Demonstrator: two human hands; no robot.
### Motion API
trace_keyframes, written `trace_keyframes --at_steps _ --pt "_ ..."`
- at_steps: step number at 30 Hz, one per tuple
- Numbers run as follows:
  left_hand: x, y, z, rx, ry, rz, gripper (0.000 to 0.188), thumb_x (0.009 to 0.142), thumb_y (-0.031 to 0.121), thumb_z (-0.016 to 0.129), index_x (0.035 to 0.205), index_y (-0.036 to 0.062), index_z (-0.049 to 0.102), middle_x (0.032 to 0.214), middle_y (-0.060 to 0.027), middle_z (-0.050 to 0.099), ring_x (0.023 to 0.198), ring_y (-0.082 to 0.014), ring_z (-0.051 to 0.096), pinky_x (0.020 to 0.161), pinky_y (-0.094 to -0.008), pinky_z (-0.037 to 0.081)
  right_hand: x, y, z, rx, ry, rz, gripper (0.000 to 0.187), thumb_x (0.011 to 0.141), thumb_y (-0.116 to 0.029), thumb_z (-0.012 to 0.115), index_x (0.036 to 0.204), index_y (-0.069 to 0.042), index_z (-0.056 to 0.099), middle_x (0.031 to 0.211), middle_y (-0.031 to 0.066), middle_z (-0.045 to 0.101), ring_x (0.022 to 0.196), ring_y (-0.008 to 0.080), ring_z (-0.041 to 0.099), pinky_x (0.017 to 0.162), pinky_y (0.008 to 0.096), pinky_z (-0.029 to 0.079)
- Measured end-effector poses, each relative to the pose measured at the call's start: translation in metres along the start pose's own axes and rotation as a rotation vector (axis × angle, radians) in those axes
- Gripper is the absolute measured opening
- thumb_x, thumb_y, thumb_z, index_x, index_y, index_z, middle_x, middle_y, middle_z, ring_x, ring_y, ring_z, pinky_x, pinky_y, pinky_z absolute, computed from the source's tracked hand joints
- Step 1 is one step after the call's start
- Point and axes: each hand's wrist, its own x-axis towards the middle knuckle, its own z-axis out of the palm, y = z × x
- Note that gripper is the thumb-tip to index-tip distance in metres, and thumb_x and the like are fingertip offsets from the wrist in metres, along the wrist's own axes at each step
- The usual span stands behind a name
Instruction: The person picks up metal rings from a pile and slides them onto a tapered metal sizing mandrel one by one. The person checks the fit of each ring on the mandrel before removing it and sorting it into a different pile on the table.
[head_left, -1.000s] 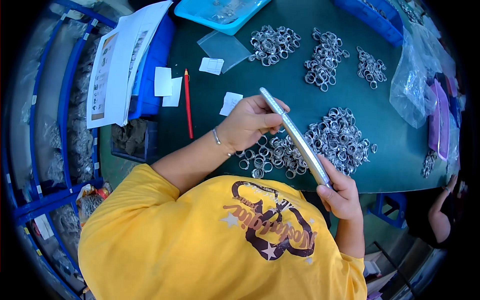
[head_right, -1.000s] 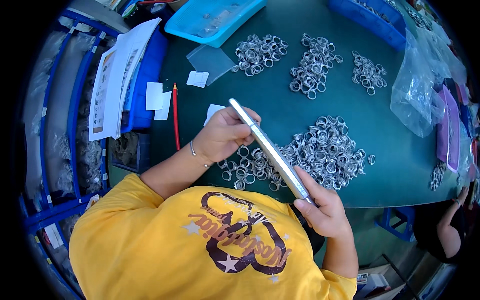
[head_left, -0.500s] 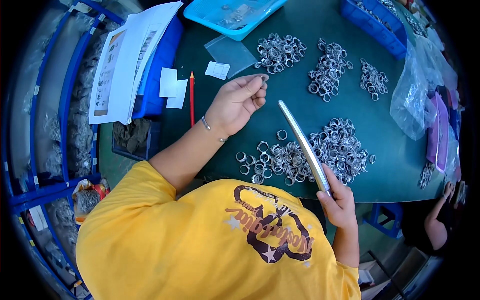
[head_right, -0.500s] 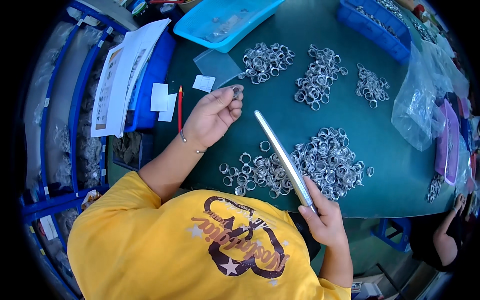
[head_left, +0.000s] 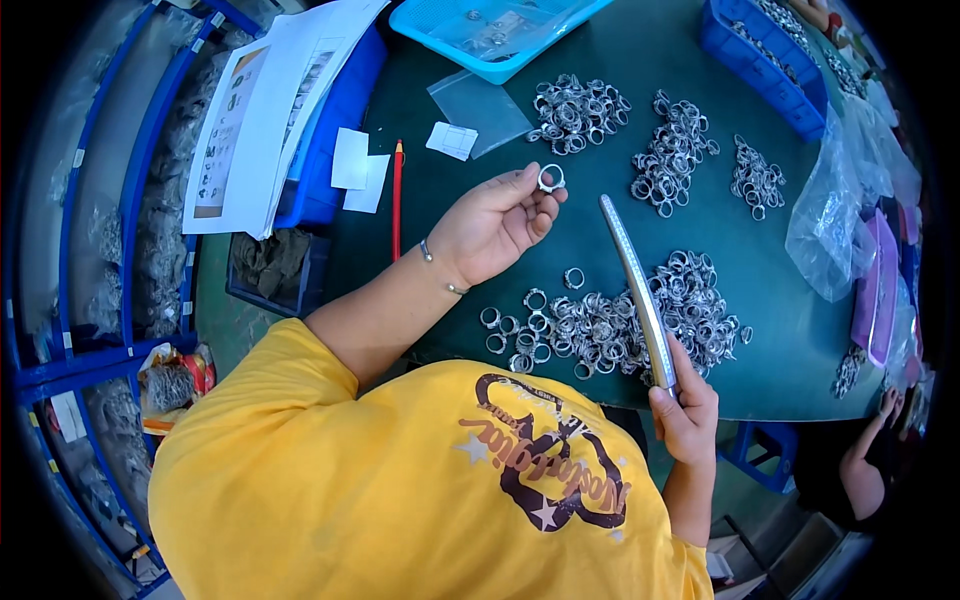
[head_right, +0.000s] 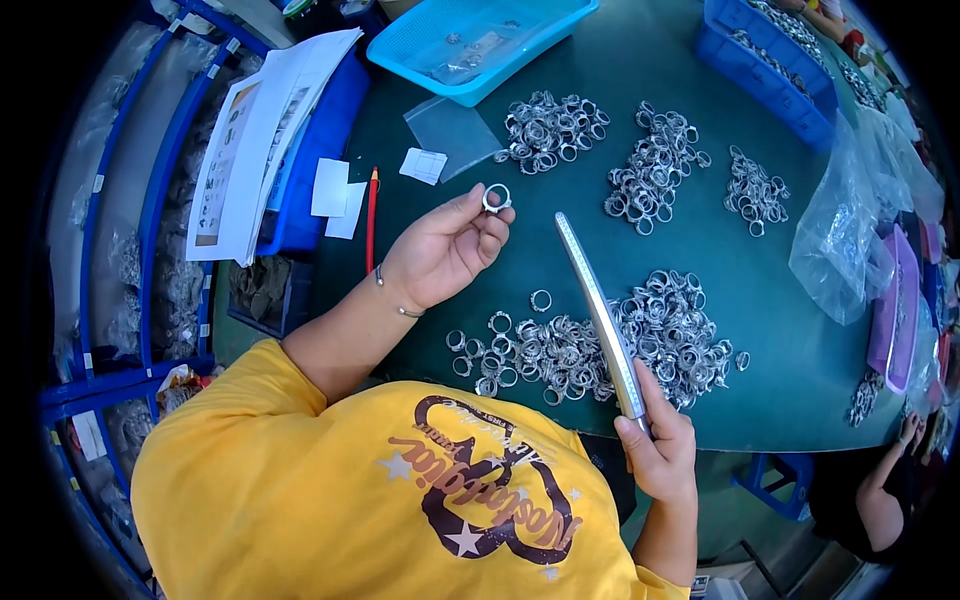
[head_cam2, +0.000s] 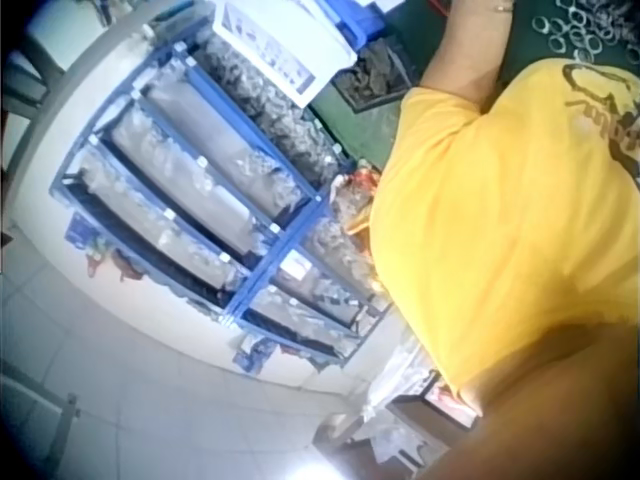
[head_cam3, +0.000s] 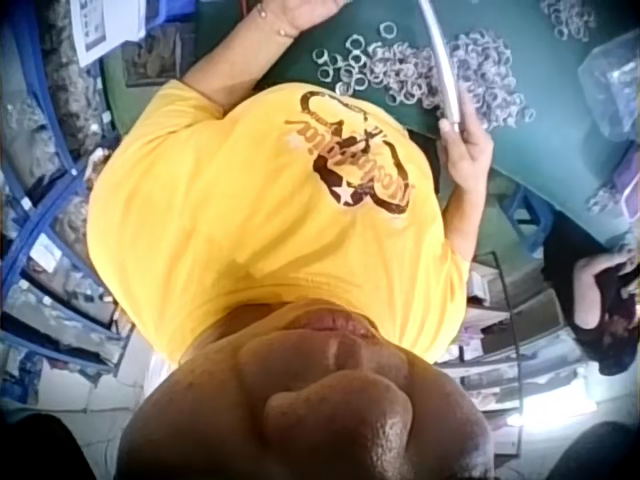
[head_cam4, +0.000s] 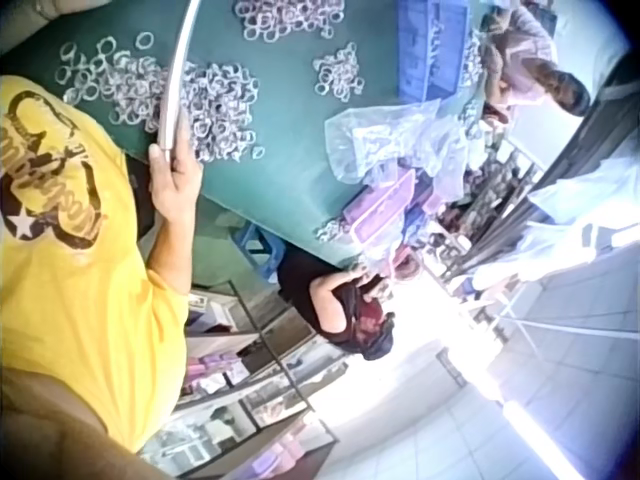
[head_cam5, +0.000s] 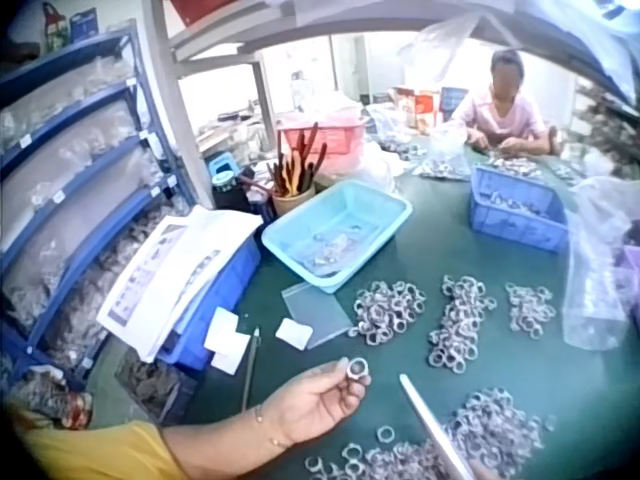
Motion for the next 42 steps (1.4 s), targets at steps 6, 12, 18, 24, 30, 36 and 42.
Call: trace_keyframes --at_steps 6,12,18,24,30,36,42 --pt "0.000 -0.003 0.013 0.261 0.086 0.154 0.015 0.088 0.005 0.051 0.101 0.0009 0.055 0.095 -0.0091 0.057 0.081 -0.0132 0.057 0.072 -0.0228 0.049 0.004 -0.002 0.000 -0.017 0.000 -0.016 0.052 0.080 -0.002 0.055 0.130 0.000 0.039 0.062 -0.0006 0.052 0.044 0.0032 0.045 0.041 0.0181 0.035" --pt "0.049 0.051 0.045 0.499 0.220 0.633 0.024 0.080 0.001 0.060 0.103 -0.0025 0.055 0.091 -0.0075 0.058 0.078 -0.0128 0.058 0.065 -0.0229 0.047 0.005 -0.005 0.001 0.004 0.011 -0.016 0.052 0.080 -0.001 0.056 0.129 0.002 0.040 0.064 -0.0010 0.052 0.048 0.0030 0.044 0.044 0.0180 0.035" --pt "0.071 0.094 0.040 0.392 0.344 0.804 0.032 0.081 -0.005 0.055 0.112 -0.0097 0.046 0.100 -0.0173 0.054 0.088 -0.0227 0.058 0.077 -0.0278 0.051 -0.001 -0.003 0.000 -0.001 0.037 -0.028 0.052 0.080 -0.002 0.055 0.130 0.002 0.040 0.063 -0.0009 0.051 0.046 0.0033 0.044 0.043 0.0175 0.035" --pt "0.046 0.062 0.040 1.093 0.249 0.723 0.016 0.081 0.010 0.062 0.094 -0.0004 0.061 0.075 -0.0034 0.059 0.067 -0.0082 0.055 0.060 -0.0180 0.041 -0.004 0.003 -0.002 0.039 0.064 0.012 0.053 0.080 -0.003 0.054 0.131 0.000 0.039 0.066 -0.0018 0.050 0.047 0.0026 0.043 0.043 0.0175 0.034" --pt "0.006 -0.027 0.017 1.971 -0.381 0.048 0.022 0.068 0.021 0.075 0.075 0.0027 0.063 0.076 -0.0074 0.051 0.069 -0.0186 0.056 0.062 -0.0284 0.046 -0.002 0.002 -0.002 0.036 0.075 0.009 0.053 0.080 0.000 0.054 0.130 0.001 0.039 0.068 -0.0007 0.051 0.047 0.0027 0.043 0.043 0.0180 0.033" --pt "0.008 -0.020 0.002 1.951 -0.269 0.168 0.011 0.073 0.011 0.068 0.072 0.0005 0.063 0.081 -0.0078 0.054 0.074 -0.0190 0.057 0.066 -0.0276 0.047 -0.002 0.005 -0.001 0.002 0.061 -0.034 0.052 0.079 -0.001 0.055 0.130 0.001 0.040 0.069 -0.0001 0.052 0.048 0.0033 0.043 0.046 0.0178 0.033" --pt "0.002 -0.008 0.000 0.848 0.073 -0.083 0.009 0.083 0.006 0.056 0.087 -0.0005 0.061 0.089 -0.0074 0.057 0.078 -0.0121 0.057 0.071 -0.0218 0.048 -0.005 0.002 -0.007 -0.029 -0.036 0.016 0.053 0.078 -0.006 0.059 0.127 0.003 0.042 0.078 0.0035 0.059 0.057 0.0047 0.049 0.053 0.0191 0.038"
